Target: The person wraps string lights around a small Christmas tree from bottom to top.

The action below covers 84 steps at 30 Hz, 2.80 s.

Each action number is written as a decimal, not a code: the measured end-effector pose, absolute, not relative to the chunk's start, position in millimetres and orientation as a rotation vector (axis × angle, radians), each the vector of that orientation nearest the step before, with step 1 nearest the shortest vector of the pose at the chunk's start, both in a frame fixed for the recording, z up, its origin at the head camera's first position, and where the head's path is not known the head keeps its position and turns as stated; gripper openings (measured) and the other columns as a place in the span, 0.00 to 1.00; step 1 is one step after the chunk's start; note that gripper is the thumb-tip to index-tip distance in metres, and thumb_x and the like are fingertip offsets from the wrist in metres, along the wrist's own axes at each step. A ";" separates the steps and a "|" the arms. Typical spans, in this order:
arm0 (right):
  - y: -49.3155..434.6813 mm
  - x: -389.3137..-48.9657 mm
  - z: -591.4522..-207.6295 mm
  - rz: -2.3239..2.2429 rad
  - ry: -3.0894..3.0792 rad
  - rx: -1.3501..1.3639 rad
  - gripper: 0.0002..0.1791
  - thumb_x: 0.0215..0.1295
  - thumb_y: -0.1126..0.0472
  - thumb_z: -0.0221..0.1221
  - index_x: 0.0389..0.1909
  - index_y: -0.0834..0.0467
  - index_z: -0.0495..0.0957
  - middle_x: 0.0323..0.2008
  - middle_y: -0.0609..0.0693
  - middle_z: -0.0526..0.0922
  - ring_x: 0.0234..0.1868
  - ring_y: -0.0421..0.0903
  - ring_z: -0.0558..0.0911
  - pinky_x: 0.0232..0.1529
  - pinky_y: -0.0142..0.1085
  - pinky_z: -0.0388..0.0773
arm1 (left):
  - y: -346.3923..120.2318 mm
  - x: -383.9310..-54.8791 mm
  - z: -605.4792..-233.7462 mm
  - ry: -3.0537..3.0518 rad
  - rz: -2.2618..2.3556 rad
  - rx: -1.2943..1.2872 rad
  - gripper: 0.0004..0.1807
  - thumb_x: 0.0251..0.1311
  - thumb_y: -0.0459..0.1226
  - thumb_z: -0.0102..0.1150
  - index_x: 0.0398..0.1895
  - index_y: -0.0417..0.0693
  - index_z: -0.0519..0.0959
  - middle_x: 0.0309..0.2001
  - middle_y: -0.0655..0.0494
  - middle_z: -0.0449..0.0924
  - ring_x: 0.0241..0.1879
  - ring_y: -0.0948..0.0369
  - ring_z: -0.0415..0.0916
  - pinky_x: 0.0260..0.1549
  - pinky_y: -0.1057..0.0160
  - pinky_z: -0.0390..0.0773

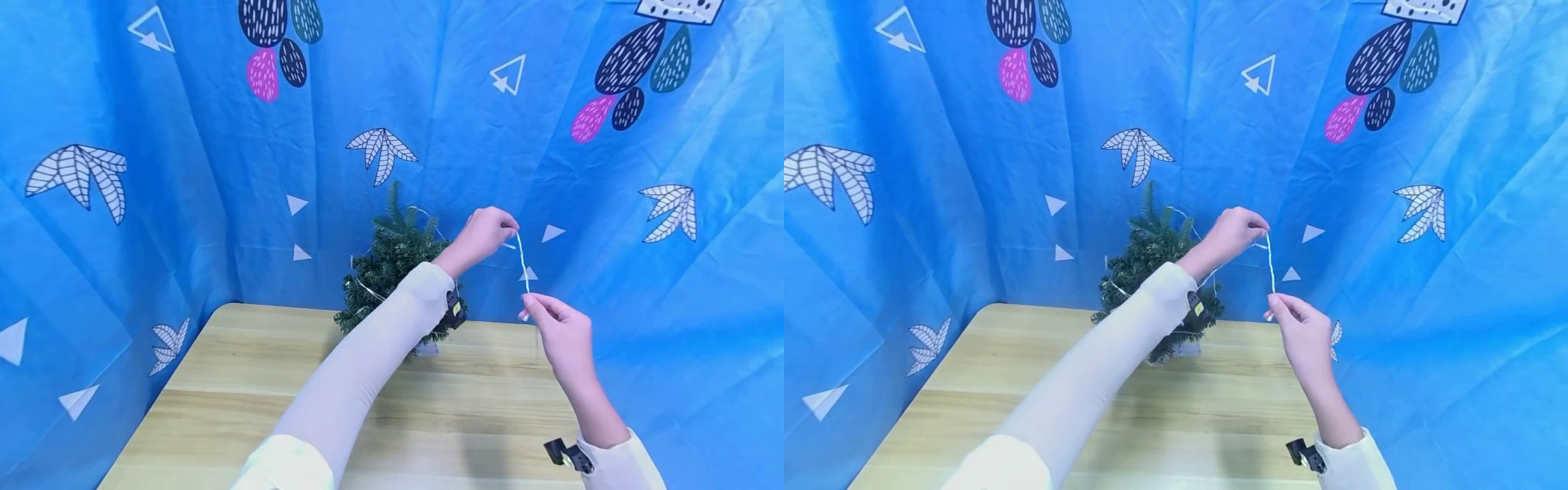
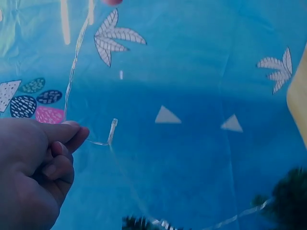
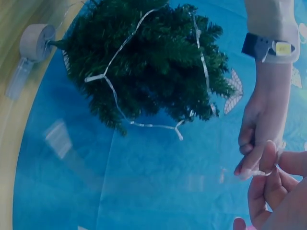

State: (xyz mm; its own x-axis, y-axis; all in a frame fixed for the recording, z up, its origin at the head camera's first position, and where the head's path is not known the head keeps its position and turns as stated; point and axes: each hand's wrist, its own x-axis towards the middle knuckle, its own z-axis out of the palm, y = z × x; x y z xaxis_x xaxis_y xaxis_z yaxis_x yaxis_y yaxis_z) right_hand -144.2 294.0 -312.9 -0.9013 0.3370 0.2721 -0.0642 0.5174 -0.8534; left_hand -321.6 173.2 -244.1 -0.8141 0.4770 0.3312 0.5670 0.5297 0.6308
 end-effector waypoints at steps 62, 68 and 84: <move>235.0 -161.5 -301.6 1.426 -2.444 0.017 0.25 0.69 0.34 0.57 0.49 0.49 0.86 0.34 0.52 0.88 0.19 0.49 0.66 0.22 0.41 0.67 | 57.4 -273.2 -267.9 -2.779 -0.919 -1.335 0.15 0.71 0.41 0.59 0.58 0.53 0.83 0.45 0.62 0.86 0.36 0.65 0.79 0.37 0.71 0.78; 234.4 -162.5 -302.7 1.464 -2.422 0.000 0.25 0.67 0.34 0.59 0.51 0.48 0.86 0.32 0.44 0.88 0.19 0.48 0.64 0.20 0.41 0.65 | 67.5 -289.8 -259.8 -2.574 -0.934 -1.257 0.10 0.72 0.40 0.58 0.48 0.51 0.87 0.45 0.60 0.88 0.42 0.68 0.82 0.46 0.72 0.80; 227.4 -192.1 -300.9 1.434 -2.382 -0.010 0.22 0.70 0.39 0.59 0.47 0.51 0.87 0.34 0.49 0.89 0.24 0.47 0.68 0.21 0.39 0.63 | 55.5 -370.7 -223.8 -2.480 -1.054 -0.857 0.09 0.71 0.41 0.59 0.47 0.53 0.86 0.46 0.58 0.88 0.37 0.64 0.80 0.38 0.65 0.78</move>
